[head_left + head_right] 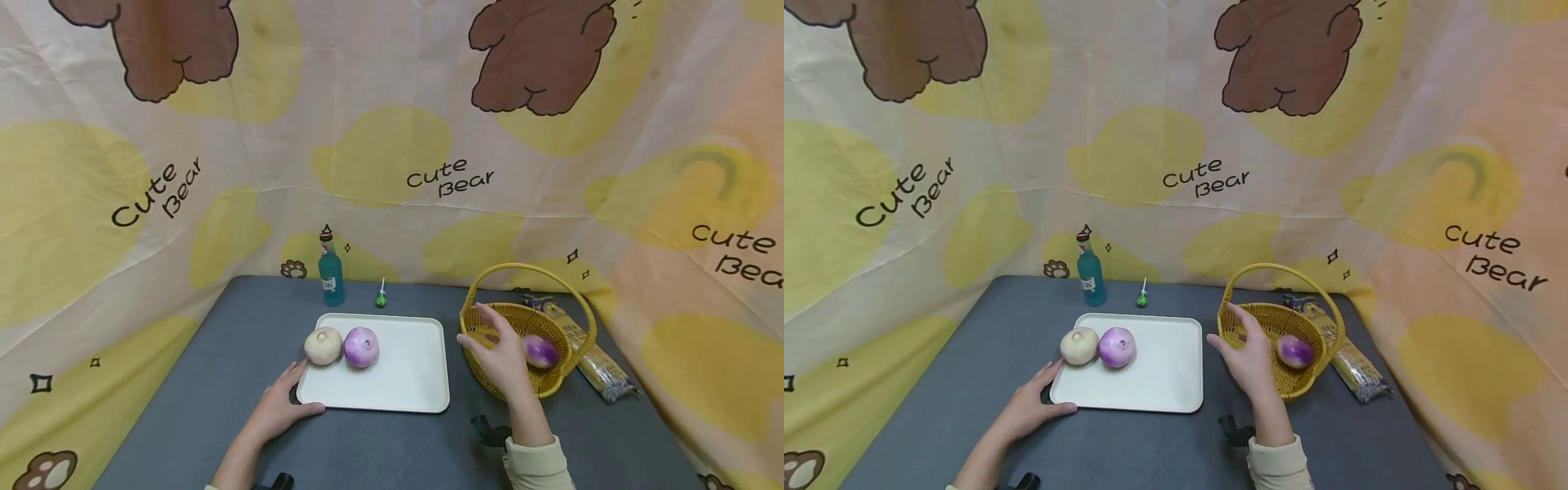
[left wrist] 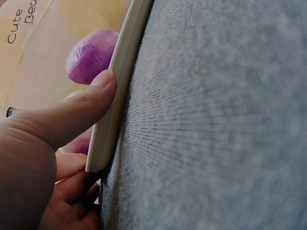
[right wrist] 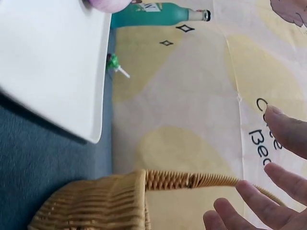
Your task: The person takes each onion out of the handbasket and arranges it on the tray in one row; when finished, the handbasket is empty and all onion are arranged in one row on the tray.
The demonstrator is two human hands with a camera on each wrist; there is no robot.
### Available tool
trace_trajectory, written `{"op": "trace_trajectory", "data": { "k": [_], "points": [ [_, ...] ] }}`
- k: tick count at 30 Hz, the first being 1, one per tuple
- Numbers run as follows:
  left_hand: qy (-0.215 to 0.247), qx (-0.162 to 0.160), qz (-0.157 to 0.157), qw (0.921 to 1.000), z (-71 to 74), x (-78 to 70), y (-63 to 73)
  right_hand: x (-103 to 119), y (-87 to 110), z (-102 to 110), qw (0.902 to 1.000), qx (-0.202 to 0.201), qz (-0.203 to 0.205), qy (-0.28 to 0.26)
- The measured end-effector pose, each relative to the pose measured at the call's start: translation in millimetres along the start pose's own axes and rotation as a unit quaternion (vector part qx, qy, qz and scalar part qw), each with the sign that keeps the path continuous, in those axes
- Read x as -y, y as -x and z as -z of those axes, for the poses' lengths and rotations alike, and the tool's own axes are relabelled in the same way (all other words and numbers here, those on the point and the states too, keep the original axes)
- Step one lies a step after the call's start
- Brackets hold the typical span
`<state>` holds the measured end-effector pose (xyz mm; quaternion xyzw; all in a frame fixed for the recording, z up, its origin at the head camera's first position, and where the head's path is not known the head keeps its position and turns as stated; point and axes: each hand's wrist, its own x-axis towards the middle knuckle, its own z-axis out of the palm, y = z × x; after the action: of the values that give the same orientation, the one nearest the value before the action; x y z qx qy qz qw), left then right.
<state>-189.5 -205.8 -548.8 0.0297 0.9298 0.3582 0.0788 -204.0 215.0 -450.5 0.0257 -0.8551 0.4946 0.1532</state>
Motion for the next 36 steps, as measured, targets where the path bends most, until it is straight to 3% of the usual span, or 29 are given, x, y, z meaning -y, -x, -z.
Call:
{"op": "trace_trajectory", "data": {
  "k": [13, 24, 36],
  "points": [
    [0.005, -0.002, 0.004, 1.0, -1.9, 0.8, 0.2, -28.9, -2.4, 23.5, 0.9976, -0.033, -0.039, 0.048],
    [0.004, -0.014, -0.01, 0.9999, 5.5, 2.6, -2.2, -43.2, -11.5, 28.3, 0.9851, -0.093, -0.077, 0.123],
    [0.01, -0.008, -0.017, 0.9998, 0.3, -0.7, -1.0, -59.3, -8.8, 36.8, 0.9719, -0.054, -0.154, 0.169]
  ]
}}
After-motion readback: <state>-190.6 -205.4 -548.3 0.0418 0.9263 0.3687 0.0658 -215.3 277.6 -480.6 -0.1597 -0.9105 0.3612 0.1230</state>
